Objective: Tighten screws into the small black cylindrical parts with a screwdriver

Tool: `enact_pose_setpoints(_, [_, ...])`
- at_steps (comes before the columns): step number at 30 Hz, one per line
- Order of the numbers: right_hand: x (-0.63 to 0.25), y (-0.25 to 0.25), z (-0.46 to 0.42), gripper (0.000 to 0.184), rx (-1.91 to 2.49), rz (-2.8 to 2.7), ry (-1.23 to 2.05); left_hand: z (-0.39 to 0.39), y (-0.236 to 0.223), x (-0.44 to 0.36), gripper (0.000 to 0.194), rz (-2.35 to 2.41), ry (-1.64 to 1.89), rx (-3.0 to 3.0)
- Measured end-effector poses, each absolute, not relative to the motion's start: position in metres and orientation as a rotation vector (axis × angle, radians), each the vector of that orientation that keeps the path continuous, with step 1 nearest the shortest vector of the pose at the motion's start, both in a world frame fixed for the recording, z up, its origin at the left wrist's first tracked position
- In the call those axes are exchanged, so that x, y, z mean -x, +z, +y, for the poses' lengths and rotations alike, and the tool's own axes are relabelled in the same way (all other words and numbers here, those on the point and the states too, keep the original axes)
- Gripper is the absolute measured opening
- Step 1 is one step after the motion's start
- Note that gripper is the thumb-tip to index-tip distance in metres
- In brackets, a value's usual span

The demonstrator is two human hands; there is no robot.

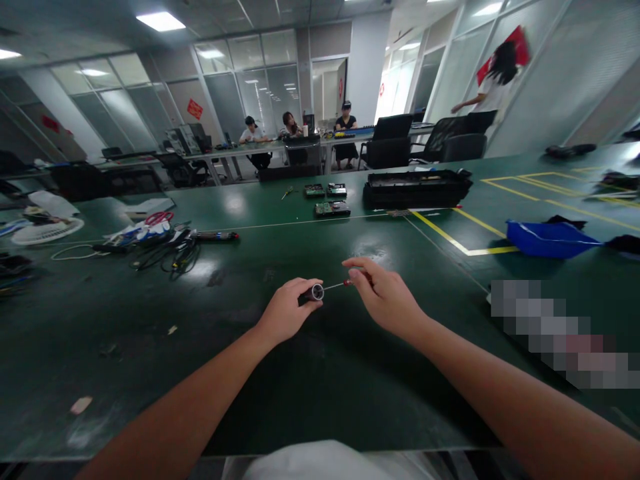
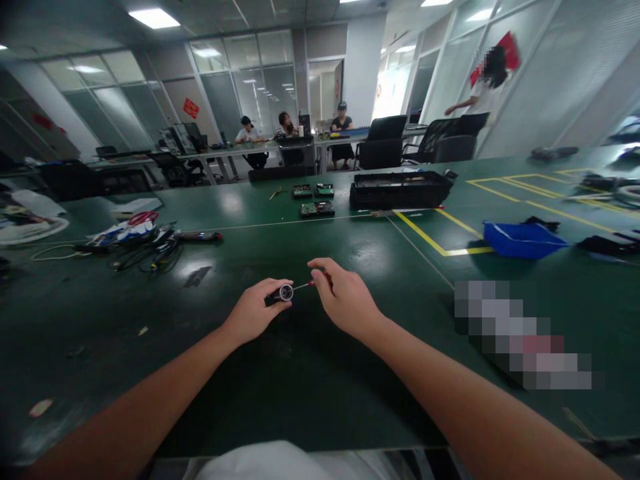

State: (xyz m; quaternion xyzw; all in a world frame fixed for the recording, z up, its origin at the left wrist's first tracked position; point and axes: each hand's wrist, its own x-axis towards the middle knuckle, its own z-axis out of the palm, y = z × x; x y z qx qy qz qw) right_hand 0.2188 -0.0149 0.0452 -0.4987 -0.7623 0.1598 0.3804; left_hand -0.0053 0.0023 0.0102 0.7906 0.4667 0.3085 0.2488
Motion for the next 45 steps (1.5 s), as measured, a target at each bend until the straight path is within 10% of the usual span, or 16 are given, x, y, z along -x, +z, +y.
enact_pose_setpoints(45, [-0.2169,0.0441,-0.0203,0.021,1.211,-1.903,0.372,0.0015,0.0133,0.0039,0.036,1.34,0.93,-2.22])
